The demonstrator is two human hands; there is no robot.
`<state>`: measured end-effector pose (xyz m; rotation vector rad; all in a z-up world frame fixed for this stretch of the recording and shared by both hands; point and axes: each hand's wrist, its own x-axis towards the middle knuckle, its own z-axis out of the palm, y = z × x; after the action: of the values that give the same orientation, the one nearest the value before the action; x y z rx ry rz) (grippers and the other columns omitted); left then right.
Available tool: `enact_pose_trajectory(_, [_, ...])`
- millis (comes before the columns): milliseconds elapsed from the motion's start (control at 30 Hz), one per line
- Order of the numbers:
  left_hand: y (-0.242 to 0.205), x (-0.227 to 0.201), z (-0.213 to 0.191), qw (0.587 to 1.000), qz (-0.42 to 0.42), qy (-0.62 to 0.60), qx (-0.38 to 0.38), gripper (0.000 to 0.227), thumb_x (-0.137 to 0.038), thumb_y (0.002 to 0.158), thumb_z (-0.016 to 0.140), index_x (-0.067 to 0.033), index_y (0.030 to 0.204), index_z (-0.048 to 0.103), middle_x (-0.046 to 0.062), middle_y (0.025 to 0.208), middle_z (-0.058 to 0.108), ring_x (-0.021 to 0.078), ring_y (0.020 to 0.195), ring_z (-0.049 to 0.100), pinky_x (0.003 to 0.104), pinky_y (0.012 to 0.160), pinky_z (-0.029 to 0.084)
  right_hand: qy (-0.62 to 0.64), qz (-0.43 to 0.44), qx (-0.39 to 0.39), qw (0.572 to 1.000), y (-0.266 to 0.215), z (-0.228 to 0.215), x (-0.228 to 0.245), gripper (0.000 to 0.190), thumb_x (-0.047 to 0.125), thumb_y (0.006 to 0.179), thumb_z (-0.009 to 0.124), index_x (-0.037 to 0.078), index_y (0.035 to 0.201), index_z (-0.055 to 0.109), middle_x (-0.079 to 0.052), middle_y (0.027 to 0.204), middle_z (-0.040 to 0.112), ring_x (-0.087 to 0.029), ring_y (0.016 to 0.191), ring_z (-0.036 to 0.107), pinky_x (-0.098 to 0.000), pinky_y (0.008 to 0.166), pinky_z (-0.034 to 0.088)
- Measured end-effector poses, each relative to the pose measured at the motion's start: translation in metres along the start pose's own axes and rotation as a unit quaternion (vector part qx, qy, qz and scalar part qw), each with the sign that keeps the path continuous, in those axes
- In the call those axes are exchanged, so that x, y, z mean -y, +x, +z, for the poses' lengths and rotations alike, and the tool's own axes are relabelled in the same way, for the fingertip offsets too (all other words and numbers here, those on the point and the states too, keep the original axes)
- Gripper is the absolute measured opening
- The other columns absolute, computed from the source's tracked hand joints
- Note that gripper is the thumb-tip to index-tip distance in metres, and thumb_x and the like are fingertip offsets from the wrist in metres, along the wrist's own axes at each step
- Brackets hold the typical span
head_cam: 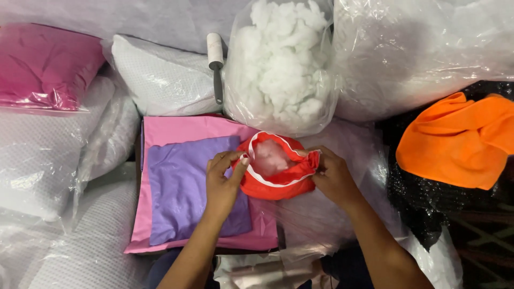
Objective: Stuffing a small orange and white bag with white fiberfill material from a larger storage bag.
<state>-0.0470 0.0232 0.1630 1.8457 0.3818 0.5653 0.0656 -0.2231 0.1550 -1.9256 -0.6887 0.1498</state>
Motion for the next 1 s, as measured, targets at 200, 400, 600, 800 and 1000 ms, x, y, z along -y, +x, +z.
enact_pose_trajectory(200, [0.004, -0.025, -0.003, 0.977, -0.059, -0.185, -0.091, 0.004, -0.006, 0.096, 0.070, -0.0034, 0.094, 0.072, 0.001, 0.072, 0.057, 0.0119, 0.072, 0.049, 0.028, 0.071, 0.045, 0.047, -0.073, -0.007, 0.996, 0.001, -0.004, 0.016, 0.027, 0.004, 0.083, 0.080, 0.009, 0.110, 0.082, -0.012, 0.108, 0.070, -0.029, 0.102, 0.073, -0.0414, 0.094, 0.057])
enact_pose_trajectory(400, [-0.005, 0.016, 0.009, 0.960, 0.026, -0.270, -0.076, 0.007, -0.009, 0.100, 0.063, -0.0022, 0.101, 0.066, 0.015, 0.103, 0.069, 0.0264, 0.109, 0.062, 0.044, 0.103, 0.045, 0.041, -0.145, 0.046, 0.988, 0.003, 0.011, -0.008, 0.018, 0.012, 0.082, 0.081, 0.009, 0.098, 0.073, -0.018, 0.142, 0.056, -0.044, 0.136, 0.050, -0.0535, 0.113, 0.036])
enact_pose_trajectory(600, [-0.029, 0.003, 0.019, 0.987, 0.061, -0.131, -0.076, 0.059, -0.044, 0.111, 0.030, -0.0008, 0.145, 0.050, 0.020, 0.154, 0.048, 0.0414, 0.151, 0.022, 0.054, 0.123, 0.007, 0.140, -0.170, 0.109, 0.969, 0.007, 0.045, -0.008, 0.012, 0.012, 0.095, 0.064, 0.002, 0.098, 0.059, -0.026, 0.146, 0.053, -0.049, 0.144, 0.040, -0.0599, 0.116, 0.027])
enact_pose_trajectory(800, [-0.039, 0.037, 0.045, 0.997, 0.048, -0.035, -0.051, 0.057, -0.034, 0.105, 0.033, -0.0069, 0.155, 0.037, 0.016, 0.164, 0.027, 0.0400, 0.154, 0.014, 0.056, 0.123, 0.005, -0.167, -0.282, 0.078, 0.941, 0.017, 0.061, -0.002, 0.056, 0.033, 0.089, 0.074, 0.020, 0.142, 0.064, -0.011, 0.156, 0.049, -0.035, 0.121, 0.056, -0.0512, 0.102, 0.042])
enact_pose_trajectory(1000, [-0.020, 0.061, 0.062, 0.987, 0.101, 0.123, -0.002, 0.058, -0.043, 0.108, 0.028, -0.0102, 0.154, 0.042, 0.023, 0.167, 0.011, 0.0511, 0.151, 0.004, 0.070, 0.116, 0.005, -0.386, -0.204, 0.153, 0.887, 0.014, 0.093, -0.046, 0.031, 0.035, 0.083, 0.067, 0.007, 0.092, 0.078, -0.012, 0.135, 0.066, -0.039, 0.147, 0.034, -0.0758, 0.111, 0.016])
